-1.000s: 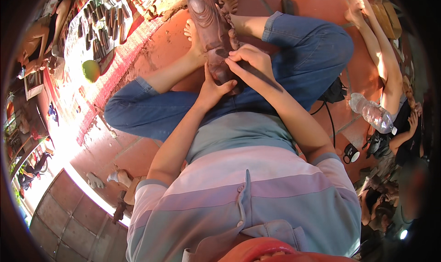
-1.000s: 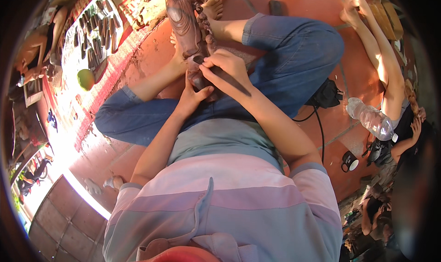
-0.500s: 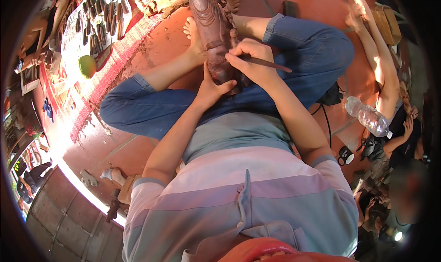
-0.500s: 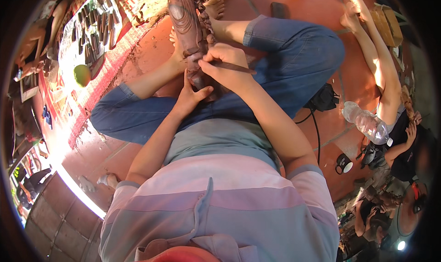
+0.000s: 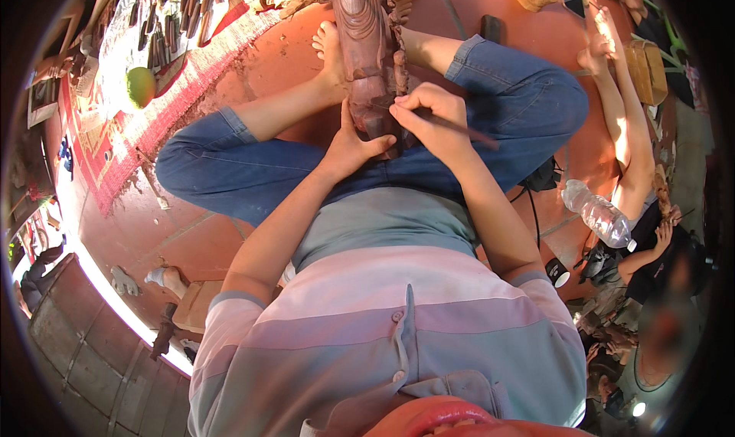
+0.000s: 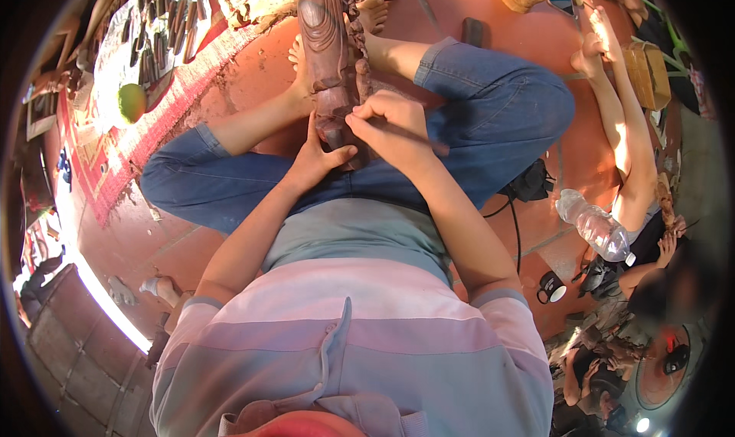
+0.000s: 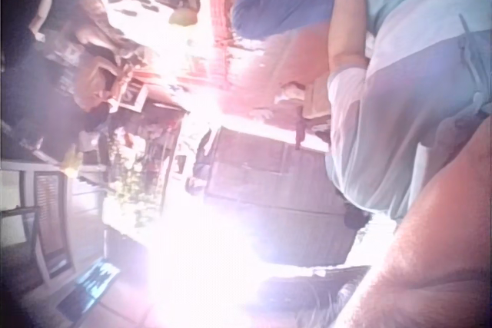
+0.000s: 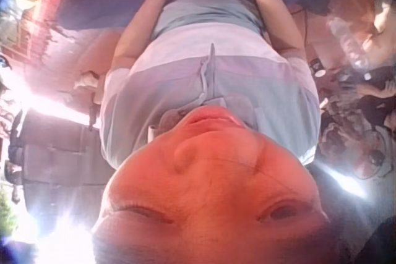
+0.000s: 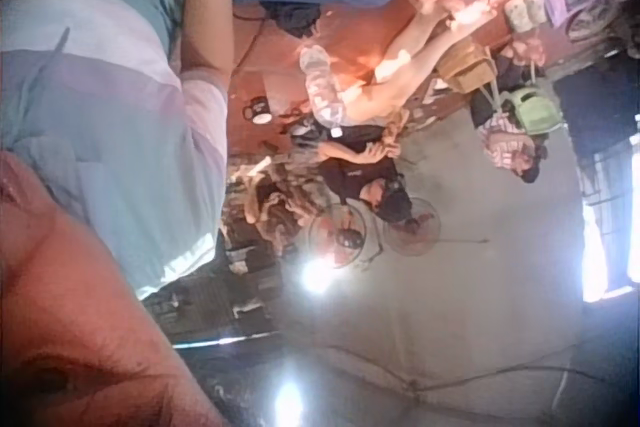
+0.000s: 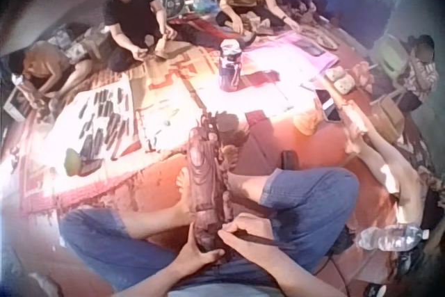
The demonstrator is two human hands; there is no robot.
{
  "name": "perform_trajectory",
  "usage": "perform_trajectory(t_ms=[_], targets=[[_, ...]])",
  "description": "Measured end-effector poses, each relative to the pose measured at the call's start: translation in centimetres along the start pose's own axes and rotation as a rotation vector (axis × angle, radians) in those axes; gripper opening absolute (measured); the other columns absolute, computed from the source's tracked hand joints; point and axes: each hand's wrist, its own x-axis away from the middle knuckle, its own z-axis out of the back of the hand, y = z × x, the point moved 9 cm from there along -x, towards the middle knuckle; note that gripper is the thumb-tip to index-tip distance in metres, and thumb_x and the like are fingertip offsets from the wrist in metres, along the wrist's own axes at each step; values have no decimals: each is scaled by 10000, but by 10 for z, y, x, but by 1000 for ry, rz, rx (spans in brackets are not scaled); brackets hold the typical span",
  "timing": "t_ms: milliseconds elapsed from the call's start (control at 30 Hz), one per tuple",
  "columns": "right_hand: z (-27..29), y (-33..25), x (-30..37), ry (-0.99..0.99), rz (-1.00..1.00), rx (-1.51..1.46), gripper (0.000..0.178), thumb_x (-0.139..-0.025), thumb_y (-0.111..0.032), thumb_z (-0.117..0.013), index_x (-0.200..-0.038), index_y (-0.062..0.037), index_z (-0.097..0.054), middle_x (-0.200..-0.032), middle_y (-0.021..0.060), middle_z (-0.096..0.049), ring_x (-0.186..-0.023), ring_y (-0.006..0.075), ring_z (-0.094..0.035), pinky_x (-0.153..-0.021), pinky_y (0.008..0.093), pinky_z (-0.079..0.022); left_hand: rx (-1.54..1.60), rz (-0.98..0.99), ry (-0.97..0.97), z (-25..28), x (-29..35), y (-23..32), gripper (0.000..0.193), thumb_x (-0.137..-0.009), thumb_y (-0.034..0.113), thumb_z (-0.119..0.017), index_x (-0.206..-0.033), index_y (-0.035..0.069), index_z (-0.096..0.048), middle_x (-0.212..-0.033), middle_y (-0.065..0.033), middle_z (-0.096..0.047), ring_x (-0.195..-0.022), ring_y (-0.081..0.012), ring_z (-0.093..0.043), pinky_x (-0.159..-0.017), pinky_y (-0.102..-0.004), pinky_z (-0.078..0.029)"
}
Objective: The person sits cross-legged on the floor and carves a wooden object using a small chisel. They hold the wood steady with their left hand while using the chisel in their right hand to shape and detail the surface of the piece.
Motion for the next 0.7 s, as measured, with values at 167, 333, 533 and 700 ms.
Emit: perform_trajectory(t_ms=[167, 333, 533, 700], targets=[[2, -1, -1, 122, 66, -38, 98, -765, -40, -735, -781, 18, -657, -773, 97, -656, -721, 148, -647, -679, 261, -495, 17, 6, 15, 2, 3, 9, 1253, -682, 409, -828, -1461, -50, 41, -1368, -253, -442, -1292, -294, -446, -1064, -342, -366], [2, 7, -4, 35, -89, -27, 106, -762, -42, -740, -777, 18, -654, -774, 101, -659, -745, 146, -657, -682, 263, -496, -17, 67, 17, 1, 6, 8, 1264, -680, 402, -830, -1463, -50, 54, -1376, -255, -433, -1298, -287, -439, -1069, -333, -358], [0, 11, 9, 73, -47, -57, 139, -822, -51, -707, -750, 42, -634, -816, 76, -666, -769, 106, -628, -721, 235, -482, 24, 120, -29, 0, 8, 14, 1298, -665, 438, -828, -1461, -66, 65, -1402, -272, -401, -1313, -304, -426, -1079, -338, -347], [0, -6, -6, 148, 11, -8, 114, -763, -47, -735, -747, 28, -652, -747, 84, -664, -690, 123, -624, -647, 262, -478, -62, 33, 35, 1, 2, -1, 1302, -660, 438, -830, -1463, -64, 64, -1387, -278, -418, -1301, -315, -441, -1068, -345, -364]])
